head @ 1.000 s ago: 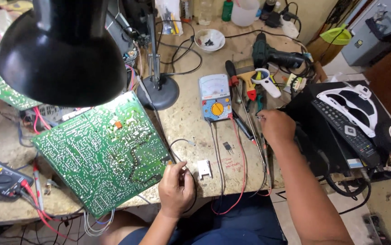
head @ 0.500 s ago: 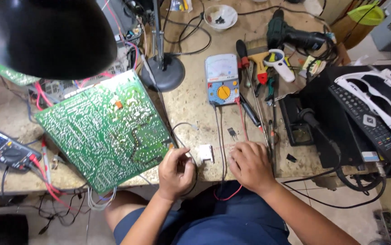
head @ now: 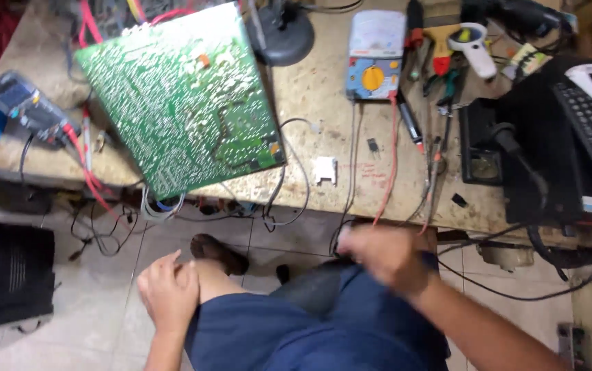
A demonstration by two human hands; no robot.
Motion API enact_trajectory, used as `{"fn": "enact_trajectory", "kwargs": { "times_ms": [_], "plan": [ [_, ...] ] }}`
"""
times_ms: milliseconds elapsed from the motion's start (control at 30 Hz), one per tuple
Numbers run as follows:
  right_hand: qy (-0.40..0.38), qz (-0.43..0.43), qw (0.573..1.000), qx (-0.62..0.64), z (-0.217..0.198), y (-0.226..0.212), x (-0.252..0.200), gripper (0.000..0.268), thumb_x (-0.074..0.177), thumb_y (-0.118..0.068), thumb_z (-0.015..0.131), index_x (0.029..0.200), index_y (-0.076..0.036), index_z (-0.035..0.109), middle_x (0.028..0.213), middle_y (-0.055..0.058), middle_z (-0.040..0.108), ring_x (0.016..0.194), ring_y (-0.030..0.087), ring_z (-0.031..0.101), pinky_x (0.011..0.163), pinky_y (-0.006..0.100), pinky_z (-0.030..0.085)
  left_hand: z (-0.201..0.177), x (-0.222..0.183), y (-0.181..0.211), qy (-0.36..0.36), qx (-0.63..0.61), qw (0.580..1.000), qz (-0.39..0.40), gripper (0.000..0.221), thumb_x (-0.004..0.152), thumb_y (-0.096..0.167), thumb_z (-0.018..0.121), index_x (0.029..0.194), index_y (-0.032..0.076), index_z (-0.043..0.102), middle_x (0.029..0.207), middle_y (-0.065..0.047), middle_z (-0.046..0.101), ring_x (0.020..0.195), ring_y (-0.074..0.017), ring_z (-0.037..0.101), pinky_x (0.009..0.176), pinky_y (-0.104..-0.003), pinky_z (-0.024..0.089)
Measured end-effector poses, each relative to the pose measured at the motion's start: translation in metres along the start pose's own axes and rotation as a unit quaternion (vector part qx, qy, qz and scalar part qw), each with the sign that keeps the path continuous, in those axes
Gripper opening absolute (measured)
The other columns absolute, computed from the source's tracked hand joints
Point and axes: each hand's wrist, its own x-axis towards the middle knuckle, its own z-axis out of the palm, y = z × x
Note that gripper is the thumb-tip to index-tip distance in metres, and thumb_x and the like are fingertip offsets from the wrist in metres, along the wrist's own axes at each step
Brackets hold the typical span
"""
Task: Repairing an electronic circuit board by testing components with a multimeter, using a power screwdriver, and soldering.
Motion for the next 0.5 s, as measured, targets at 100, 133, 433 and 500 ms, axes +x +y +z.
{"fn": "enact_trajectory", "kwargs": {
  "times_ms": [100, 133, 433, 500],
  "plan": [
    [-0.296, 0.142, 0.927, 0.182, 0.042, -0.027, -0.072, 0.017, 0.097, -0.028, 0.069, 0.1, -0.013, 0.077, 0.089, 0.014, 0.08, 0.079, 0.034, 0.077, 0.067, 0.045, 0.062, 0.022, -0.065, -0.045, -0.351, -0.047, 0.888, -0.293, 0.056, 0.098, 0.055, 0.054, 0.138, 0.017, 0.066, 0.139, -0.017, 0.065, 0.141, -0.0354, 0.051, 0.124, -0.051, 0.027],
    [-0.302, 0.134, 0.925, 0.187, 0.063, -0.021, -0.085, 0.017, 0.097, -0.028, 0.069, 0.1, -0.013, 0.077, 0.089, 0.014, 0.08, 0.079, 0.034, 0.077, 0.067, 0.045, 0.062, 0.019, -0.076, -0.045, -0.347, -0.047, 0.886, -0.303, 0.056, 0.098, 0.055, 0.054, 0.138, 0.017, 0.066, 0.139, -0.017, 0.065, 0.141, -0.0354, 0.051, 0.124, -0.051, 0.027],
    [-0.339, 0.736, 0.519, 0.271, 0.33, 0.144, -0.224, 0.04, 0.083, -0.035, 0.064, 0.106, -0.004, 0.073, 0.074, 0.015, 0.06, 0.073, 0.031, 0.063, 0.067, 0.043, 0.044, 0.132, -0.162, -0.061, -0.176, -0.239, 0.813, -0.5, 0.051, 0.1, 0.045, 0.04, 0.139, 0.014, 0.052, 0.143, -0.014, 0.05, 0.137, -0.037, 0.044, 0.12, -0.051, 0.032],
    [-0.715, 0.408, 0.562, 0.083, 0.401, 0.217, -0.253, 0.027, 0.095, -0.025, 0.061, 0.112, -0.014, 0.078, 0.088, 0.01, 0.078, 0.094, 0.019, 0.077, 0.086, 0.035, 0.056, 0.232, -0.08, -0.039, 0.054, -0.553, 0.622, -0.552, 0.058, 0.111, 0.032, 0.012, 0.165, 0.013, 0.018, 0.173, -0.008, 0.015, 0.159, -0.0279, 0.012, 0.133, -0.047, 0.008]
  ]
}}
